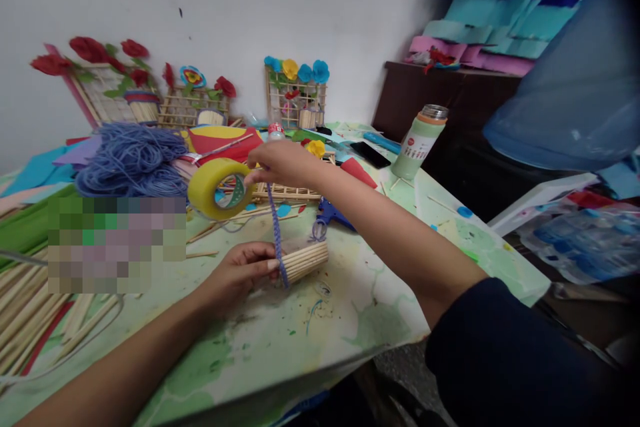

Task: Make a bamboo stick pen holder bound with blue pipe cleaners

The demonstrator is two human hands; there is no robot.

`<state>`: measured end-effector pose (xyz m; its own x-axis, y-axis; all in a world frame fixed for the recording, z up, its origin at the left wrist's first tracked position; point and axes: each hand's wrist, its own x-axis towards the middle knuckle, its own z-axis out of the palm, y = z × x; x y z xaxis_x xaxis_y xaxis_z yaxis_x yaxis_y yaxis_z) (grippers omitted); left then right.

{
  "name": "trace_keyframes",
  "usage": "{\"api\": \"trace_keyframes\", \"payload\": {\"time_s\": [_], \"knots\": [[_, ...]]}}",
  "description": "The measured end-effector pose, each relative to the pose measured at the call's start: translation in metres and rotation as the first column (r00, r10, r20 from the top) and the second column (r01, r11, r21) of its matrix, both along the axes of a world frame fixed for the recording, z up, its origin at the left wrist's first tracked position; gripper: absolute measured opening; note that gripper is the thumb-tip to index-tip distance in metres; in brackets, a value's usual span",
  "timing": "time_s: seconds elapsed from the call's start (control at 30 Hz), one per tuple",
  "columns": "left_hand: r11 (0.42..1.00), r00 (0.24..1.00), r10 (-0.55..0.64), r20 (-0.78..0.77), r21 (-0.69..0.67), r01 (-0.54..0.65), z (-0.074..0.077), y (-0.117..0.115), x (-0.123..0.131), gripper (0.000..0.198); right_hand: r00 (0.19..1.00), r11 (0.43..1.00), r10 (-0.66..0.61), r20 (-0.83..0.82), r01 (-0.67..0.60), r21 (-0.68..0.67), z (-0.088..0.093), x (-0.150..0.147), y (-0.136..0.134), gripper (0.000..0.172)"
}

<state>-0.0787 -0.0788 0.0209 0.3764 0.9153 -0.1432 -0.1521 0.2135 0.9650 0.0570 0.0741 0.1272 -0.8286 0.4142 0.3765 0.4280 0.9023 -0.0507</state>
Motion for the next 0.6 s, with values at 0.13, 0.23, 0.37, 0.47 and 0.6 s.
{"api": "trace_keyframes", "payload": {"time_s": [0.13,0.23,0.37,0.47,0.6], "knots": [[1.000,1.000,0.004,0.000,0.016,-0.004,0.000,0.000,0.000,0.023,0.981,0.993,-0.109,-0.162,0.100,-0.064,-0.015,0.036,-0.006,0.040],[1.000,1.000,0.006,0.027,0.014,-0.006,-0.001,0.001,0.000,0.021,0.881,0.942,-0.329,-0.341,0.284,-0.178,-0.032,0.084,-0.022,0.037],[0.999,0.998,0.035,0.049,-0.006,-0.035,-0.004,0.001,0.001,0.019,0.768,0.794,-0.598,-0.229,0.529,-0.299,-0.062,0.131,-0.047,0.024],[0.999,0.998,0.046,0.038,-0.005,-0.046,-0.006,0.000,0.001,0.018,0.814,0.788,-0.579,-0.045,0.545,-0.287,-0.079,0.137,-0.061,0.017],[0.990,0.987,0.136,0.081,-0.040,-0.133,-0.005,0.001,-0.001,0.019,0.832,0.788,-0.542,0.117,0.551,-0.275,-0.094,0.126,-0.065,0.019]]}}
